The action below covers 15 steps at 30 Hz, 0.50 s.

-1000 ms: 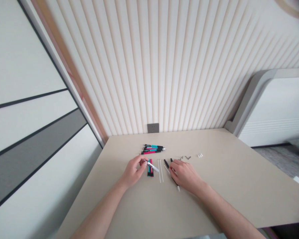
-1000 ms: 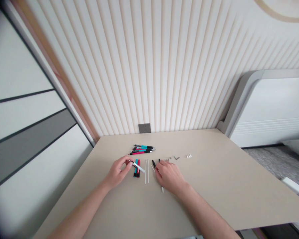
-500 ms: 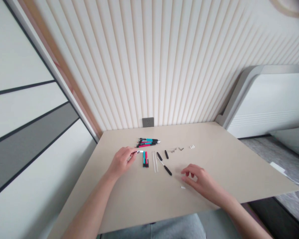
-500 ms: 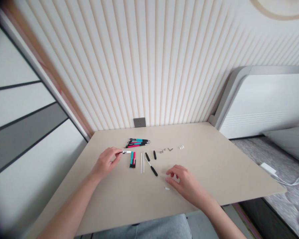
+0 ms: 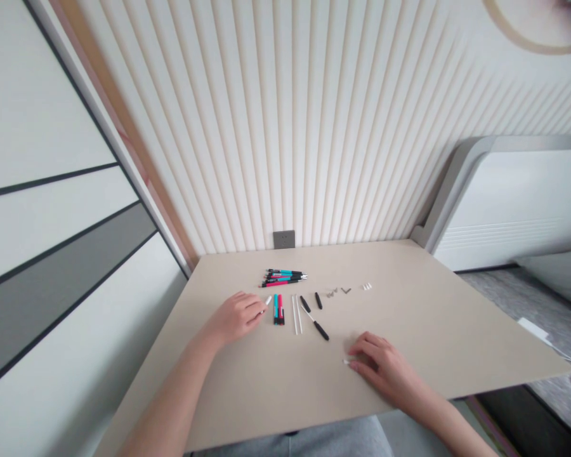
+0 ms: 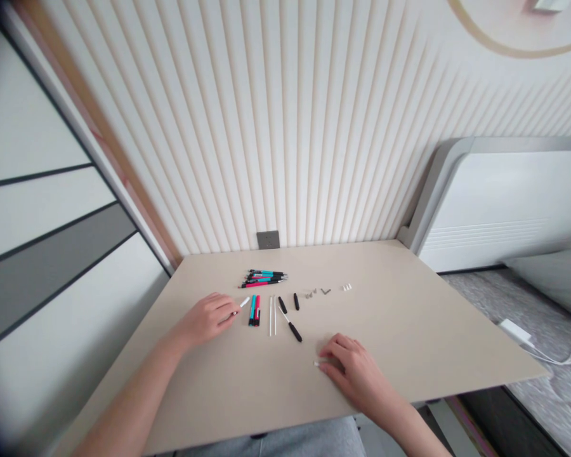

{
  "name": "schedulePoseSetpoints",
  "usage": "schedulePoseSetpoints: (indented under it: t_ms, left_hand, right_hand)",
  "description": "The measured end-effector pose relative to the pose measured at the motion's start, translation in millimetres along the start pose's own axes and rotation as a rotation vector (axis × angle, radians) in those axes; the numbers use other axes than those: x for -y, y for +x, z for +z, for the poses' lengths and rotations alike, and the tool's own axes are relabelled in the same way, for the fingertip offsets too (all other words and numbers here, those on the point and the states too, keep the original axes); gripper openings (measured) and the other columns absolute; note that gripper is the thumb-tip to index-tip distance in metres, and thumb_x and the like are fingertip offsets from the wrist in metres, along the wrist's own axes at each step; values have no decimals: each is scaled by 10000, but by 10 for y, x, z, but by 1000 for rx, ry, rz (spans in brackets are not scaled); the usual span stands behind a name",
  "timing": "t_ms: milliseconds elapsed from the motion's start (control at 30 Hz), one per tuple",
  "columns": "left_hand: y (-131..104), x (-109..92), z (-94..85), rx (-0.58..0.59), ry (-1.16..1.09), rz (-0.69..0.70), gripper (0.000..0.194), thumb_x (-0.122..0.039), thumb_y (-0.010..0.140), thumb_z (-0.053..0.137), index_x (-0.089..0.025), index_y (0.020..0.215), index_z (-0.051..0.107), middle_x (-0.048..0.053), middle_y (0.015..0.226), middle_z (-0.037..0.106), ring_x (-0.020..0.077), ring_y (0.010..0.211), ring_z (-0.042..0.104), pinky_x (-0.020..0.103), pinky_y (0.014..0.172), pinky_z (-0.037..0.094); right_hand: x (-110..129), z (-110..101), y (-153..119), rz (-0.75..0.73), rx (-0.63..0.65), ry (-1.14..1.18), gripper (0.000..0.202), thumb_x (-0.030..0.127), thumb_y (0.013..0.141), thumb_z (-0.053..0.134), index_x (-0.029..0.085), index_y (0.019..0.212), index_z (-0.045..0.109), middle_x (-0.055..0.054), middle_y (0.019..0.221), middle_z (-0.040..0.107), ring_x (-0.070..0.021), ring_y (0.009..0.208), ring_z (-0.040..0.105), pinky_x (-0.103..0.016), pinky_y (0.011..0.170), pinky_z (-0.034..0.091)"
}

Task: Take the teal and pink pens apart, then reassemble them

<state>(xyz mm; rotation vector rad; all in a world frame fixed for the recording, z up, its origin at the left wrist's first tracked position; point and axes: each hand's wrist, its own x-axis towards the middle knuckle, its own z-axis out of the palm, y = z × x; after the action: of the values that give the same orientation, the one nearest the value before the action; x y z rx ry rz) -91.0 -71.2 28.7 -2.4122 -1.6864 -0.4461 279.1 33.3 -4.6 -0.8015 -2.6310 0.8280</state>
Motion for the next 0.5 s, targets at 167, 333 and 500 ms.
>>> schedulePoseSetpoints:
  t_ms: [167,333,500]
  left_hand:
    - [14,-41,38,75,-113,-25,144,-200,906,512,-231,935,650,26,844,655,172,793,618,287,791,436]
    - [19,-64,68,139,-160,-48,130,-216,913,504,-234,913,633,19,847,648,166,781,604,270,759,424]
    - [14,-74,89,151,-210,-118,84,-222,896,538,-224,860,614,7,813,637,160,757,586,252,727,413]
  right_hand:
    - [35,-38,94,-66,49,-2,214,293,933,518,305,1084,670,-47,1029,628,-198,951,605,-316,869,461]
    - [67,-37,164,-157,93,9,216,290,955,483,273,947,698,-41,966,635,-177,891,609,-301,838,463]
    - [-9,-154,337,-183,98,88,243,321,962,455,225,926,676,-45,928,662,-157,826,615,-261,765,475]
